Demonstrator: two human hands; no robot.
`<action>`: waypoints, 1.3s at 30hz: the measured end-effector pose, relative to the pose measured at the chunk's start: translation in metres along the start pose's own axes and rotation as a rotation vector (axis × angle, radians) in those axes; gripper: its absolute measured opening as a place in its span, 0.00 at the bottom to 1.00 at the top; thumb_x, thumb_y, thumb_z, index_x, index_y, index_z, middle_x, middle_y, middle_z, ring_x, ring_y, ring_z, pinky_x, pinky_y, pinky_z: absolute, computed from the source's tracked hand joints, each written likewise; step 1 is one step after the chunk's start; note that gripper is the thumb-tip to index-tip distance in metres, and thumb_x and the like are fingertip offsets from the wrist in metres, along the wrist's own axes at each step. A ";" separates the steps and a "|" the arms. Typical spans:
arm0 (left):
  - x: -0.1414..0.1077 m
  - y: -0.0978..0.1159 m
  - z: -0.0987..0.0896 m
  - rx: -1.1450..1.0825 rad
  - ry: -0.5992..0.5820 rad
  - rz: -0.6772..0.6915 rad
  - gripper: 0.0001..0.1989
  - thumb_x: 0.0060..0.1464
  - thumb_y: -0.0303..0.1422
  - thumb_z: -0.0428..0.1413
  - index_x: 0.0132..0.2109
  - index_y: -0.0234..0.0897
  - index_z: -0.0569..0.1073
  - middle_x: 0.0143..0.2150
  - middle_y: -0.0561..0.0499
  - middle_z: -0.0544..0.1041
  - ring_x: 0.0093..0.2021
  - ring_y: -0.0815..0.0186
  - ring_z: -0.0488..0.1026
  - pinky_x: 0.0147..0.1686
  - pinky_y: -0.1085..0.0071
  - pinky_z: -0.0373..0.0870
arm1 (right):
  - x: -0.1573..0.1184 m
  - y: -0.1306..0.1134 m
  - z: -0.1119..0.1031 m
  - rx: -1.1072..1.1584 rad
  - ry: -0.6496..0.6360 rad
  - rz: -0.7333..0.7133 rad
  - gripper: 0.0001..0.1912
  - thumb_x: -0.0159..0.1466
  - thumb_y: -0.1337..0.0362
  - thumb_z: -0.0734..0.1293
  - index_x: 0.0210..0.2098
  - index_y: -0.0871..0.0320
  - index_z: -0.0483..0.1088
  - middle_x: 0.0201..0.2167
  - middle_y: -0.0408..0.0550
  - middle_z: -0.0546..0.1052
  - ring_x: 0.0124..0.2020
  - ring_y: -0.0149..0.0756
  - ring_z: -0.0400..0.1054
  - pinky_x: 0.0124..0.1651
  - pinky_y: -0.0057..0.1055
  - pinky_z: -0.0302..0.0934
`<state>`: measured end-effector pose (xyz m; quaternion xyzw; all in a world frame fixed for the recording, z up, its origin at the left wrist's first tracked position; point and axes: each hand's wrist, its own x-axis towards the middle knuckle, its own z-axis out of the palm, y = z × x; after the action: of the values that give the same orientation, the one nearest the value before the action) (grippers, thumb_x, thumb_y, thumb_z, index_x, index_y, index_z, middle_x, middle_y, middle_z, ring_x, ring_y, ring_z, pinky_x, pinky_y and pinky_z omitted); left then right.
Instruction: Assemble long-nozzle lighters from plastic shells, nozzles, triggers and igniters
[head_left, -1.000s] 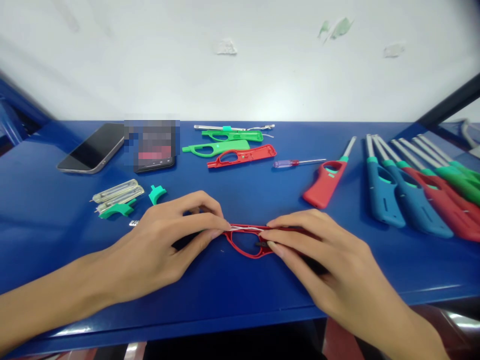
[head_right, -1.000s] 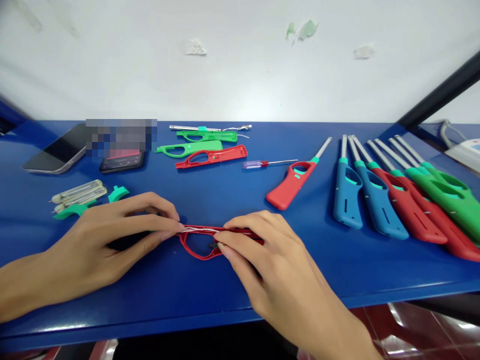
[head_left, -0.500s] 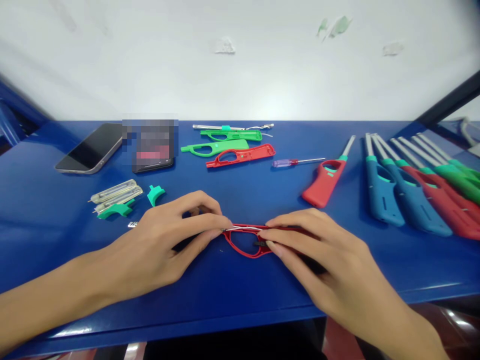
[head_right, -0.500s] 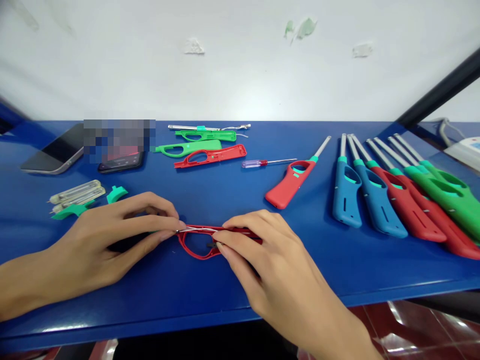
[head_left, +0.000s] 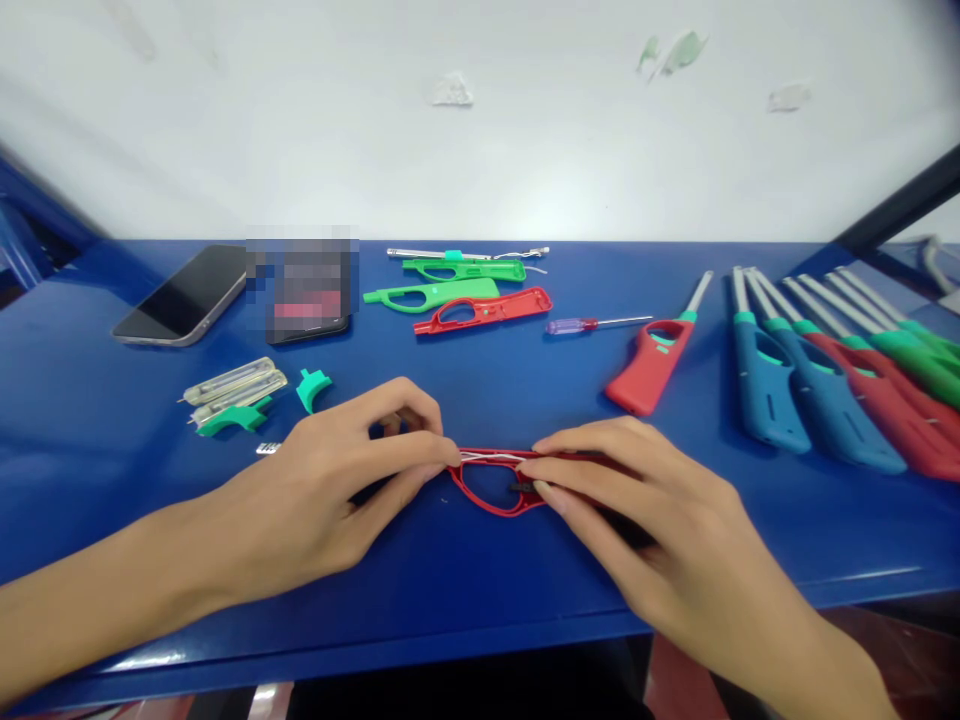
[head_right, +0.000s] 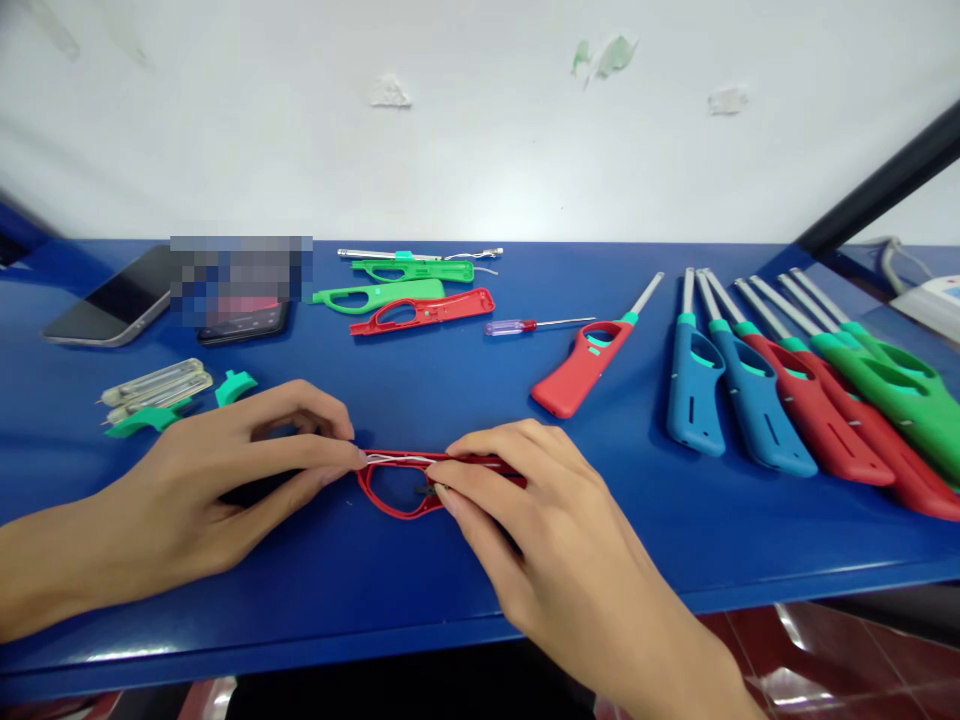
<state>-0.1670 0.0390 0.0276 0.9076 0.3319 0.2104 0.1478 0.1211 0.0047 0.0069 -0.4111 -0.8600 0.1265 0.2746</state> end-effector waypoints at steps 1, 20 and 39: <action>0.000 0.000 0.000 -0.003 -0.006 0.000 0.12 0.71 0.25 0.51 0.50 0.44 0.77 0.50 0.52 0.70 0.39 0.73 0.73 0.39 0.77 0.70 | 0.000 0.000 0.000 0.000 -0.001 0.000 0.11 0.75 0.67 0.67 0.54 0.48 0.74 0.52 0.38 0.78 0.52 0.33 0.70 0.60 0.35 0.61; 0.004 0.004 -0.006 -0.113 -0.005 -0.067 0.12 0.70 0.26 0.52 0.47 0.44 0.80 0.48 0.52 0.75 0.41 0.72 0.76 0.41 0.77 0.74 | 0.001 -0.001 0.000 0.027 0.003 0.007 0.11 0.75 0.67 0.67 0.54 0.48 0.75 0.52 0.40 0.78 0.50 0.33 0.71 0.57 0.37 0.65; 0.006 0.001 -0.011 -0.147 -0.041 -0.142 0.11 0.70 0.33 0.55 0.45 0.50 0.83 0.48 0.53 0.77 0.37 0.72 0.77 0.35 0.76 0.73 | 0.002 0.000 -0.001 0.029 0.002 -0.010 0.11 0.76 0.67 0.66 0.54 0.49 0.75 0.53 0.40 0.79 0.51 0.33 0.71 0.57 0.35 0.66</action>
<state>-0.1679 0.0433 0.0397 0.8726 0.3759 0.2047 0.2354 0.1203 0.0064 0.0089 -0.4027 -0.8598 0.1373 0.2822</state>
